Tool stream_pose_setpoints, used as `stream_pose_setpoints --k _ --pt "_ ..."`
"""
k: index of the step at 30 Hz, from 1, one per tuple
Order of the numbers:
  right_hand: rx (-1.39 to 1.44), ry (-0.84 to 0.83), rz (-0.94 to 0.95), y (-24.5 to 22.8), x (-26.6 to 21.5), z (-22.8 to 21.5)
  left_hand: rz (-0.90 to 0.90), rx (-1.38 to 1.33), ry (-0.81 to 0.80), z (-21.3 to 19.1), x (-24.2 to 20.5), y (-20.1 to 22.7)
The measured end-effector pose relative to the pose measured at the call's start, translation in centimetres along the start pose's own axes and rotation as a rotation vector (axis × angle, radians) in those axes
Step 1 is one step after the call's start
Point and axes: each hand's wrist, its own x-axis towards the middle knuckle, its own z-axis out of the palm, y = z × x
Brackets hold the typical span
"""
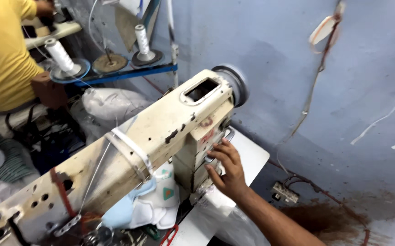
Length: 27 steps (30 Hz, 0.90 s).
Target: The person sits at an industrial sewing machine and stitches foam slipper components, feeding each piece under the needle, guiding it along the seam, then placing the finished piece onto a large pile of completed parts beside the machine. The person repeats this cycle continuously, taking new pieces from the pile one at a time.
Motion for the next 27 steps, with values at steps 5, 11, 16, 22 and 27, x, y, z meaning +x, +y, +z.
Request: stream_pose_setpoints --k 5,11,16,22,27 --pt "0.099 0.016 -0.022 0.1 -1.5 1.2 0.056 0.087 0.292 15.2 -8.2 10.1" --pt "0.241 0.007 0.047 -6.6 -4.7 2.3 0.113 0.074 0.482 16.1 -12.0 16.5" --pt "0.560 -0.343 0.150 -12.0 -8.0 5.3 0.061 0.014 0.527 14.2 -11.4 17.9" --pt "0.732 -0.718 0.123 -18.2 -7.8 7.9 -0.111 0.041 0.453 12.6 -9.7 19.1" --pt "0.770 -0.682 0.281 -21.4 -6.1 10.0 -0.133 0.065 0.398 12.3 -9.2 19.5"
